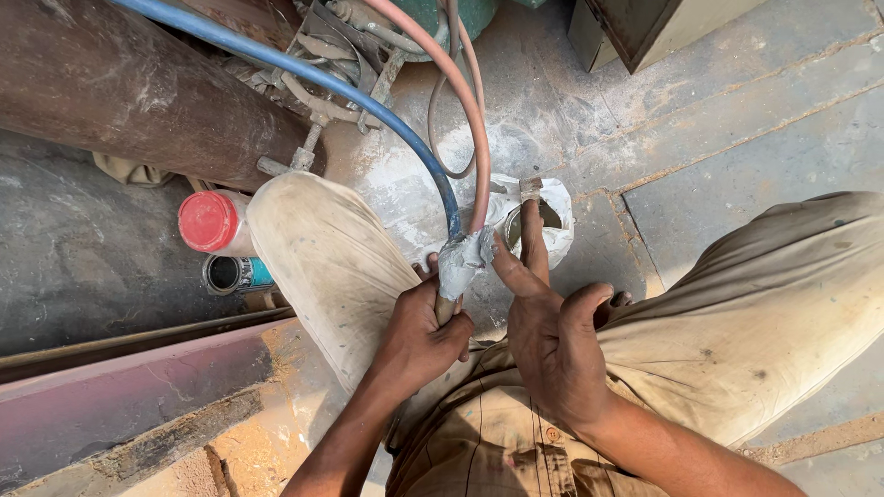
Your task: The person applies a white paste-like substance to a junction where two hoses connect to a metal pipe. They use their fingers and a small metal scraper to spread and smooth the material around the connection point.
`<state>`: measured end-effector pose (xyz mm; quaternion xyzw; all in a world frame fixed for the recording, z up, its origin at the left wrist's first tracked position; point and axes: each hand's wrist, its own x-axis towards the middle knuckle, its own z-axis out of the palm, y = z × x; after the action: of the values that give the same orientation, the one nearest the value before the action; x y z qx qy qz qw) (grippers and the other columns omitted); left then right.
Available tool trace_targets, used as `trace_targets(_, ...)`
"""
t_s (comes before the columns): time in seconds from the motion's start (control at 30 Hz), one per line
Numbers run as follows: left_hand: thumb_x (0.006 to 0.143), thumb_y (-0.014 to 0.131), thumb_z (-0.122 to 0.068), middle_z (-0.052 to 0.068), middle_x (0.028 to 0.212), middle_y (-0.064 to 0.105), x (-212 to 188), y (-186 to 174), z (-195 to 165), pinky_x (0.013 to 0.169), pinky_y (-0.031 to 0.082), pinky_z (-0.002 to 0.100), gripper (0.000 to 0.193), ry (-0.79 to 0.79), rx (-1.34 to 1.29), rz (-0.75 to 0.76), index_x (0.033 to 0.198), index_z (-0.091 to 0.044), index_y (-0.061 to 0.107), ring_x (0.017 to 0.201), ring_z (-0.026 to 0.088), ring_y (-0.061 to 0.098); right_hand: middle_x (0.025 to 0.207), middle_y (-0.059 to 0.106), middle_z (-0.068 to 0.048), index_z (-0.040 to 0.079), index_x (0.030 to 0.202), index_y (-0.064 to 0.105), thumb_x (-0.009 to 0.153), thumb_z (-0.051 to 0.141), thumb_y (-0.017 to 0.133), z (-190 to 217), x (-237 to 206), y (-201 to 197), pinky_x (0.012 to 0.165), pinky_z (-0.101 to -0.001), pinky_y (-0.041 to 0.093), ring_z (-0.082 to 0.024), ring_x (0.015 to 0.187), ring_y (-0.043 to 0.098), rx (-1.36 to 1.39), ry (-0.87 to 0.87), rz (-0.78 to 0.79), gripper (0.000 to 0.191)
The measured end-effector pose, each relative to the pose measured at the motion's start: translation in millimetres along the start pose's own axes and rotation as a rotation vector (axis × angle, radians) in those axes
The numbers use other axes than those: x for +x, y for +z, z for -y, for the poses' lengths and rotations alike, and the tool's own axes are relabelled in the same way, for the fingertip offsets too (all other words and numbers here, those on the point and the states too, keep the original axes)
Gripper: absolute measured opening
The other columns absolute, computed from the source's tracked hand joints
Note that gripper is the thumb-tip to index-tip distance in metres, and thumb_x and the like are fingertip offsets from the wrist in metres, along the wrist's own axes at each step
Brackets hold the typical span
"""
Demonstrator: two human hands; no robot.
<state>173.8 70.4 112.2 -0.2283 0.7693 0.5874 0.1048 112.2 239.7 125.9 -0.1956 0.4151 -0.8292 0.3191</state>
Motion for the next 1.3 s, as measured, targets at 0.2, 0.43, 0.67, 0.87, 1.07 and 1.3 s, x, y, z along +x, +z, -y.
trace_targets(0.2, 0.08, 0.061, -0.004, 0.012, 0.067, 0.062, 2.8, 0.9, 2.2, 0.066, 0.056, 0.037, 0.017, 0.093, 0.149, -0.064, 0.096, 0.001, 0.059, 0.061, 0.022, 0.065, 0.177, -0.026, -0.005, -0.005, 0.151, 0.043, 0.102, 0.074, 0.009, -2.7, 16.1, -6.8, 0.128, -0.0545, -0.01, -0.029, 0.163, -0.026, -0.142, 0.05, -0.045, 0.099)
trace_targets(0.43, 0.081, 0.061, -0.006, 0.016, 0.067, 0.064, 4.4, 0.2, 7.0, 0.075, 0.058, 0.038, 0.015, 0.07, 0.193, -0.079, 0.092, 0.004, 0.058, 0.062, 0.026, 0.071, 0.174, -0.018, -0.018, 0.007, 0.161, -0.012, 0.091, 0.083, 0.004, -18.0, 35.8, -17.1, 0.124, -0.0502, -0.004, -0.036, 0.161, -0.007, -0.29, 0.147, -0.105, 0.105)
trace_targets(0.67, 0.083, 0.058, -0.003, 0.009, 0.068, 0.062, -1.6, -2.3, 11.4, 0.056, 0.056, 0.035, 0.012, 0.051, -0.043, 0.04, 0.095, 0.0, 0.057, 0.053, 0.02, 0.067, 0.171, -0.019, -0.022, 0.0, 0.164, -0.009, 0.086, 0.085, -0.01, -20.4, 50.9, -34.6, 0.124, -0.0617, -0.016, -0.038, 0.148, -0.044, -0.921, 0.086, -0.088, 0.116)
trace_targets(0.87, 0.092, 0.06, 0.002, 0.007, 0.061, 0.057, -1.7, -17.8, 30.3, 0.047, 0.049, 0.03, 0.013, 0.049, -0.257, 0.195, 0.083, -0.002, 0.051, 0.051, 0.014, 0.062, 0.18, -0.023, -0.01, -0.006, 0.144, 0.058, 0.1, 0.082, 0.003, -18.2, 29.1, -22.5, 0.136, -0.0633, -0.004, -0.031, 0.165, -0.036, -0.442, -0.148, -0.083, 0.113)
trace_targets(1.07, 0.09, 0.058, 0.005, 0.001, 0.068, 0.053, -1.5, -20.7, 31.2, 0.046, 0.048, 0.029, 0.014, 0.032, -0.402, 0.257, 0.086, -0.003, 0.048, 0.055, 0.013, 0.063, 0.181, -0.025, -0.008, 0.001, 0.152, 0.053, 0.102, 0.08, 0.003, -16.7, 19.5, -12.3, 0.137, -0.0646, -0.005, -0.03, 0.165, -0.039, -0.297, -0.118, 0.019, 0.105)
trace_targets(1.3, 0.088, 0.056, 0.006, 0.002, 0.064, 0.054, 0.5, -13.9, 20.3, 0.046, 0.047, 0.029, 0.008, 0.001, -0.361, 0.22, 0.094, 0.001, 0.056, 0.052, 0.014, 0.061, 0.173, -0.017, -0.021, 0.014, 0.148, 0.059, 0.096, 0.077, -0.009, -5.8, 8.0, -10.8, 0.128, -0.0683, -0.01, -0.045, 0.158, -0.029, -0.89, -0.15, -0.022, 0.106)
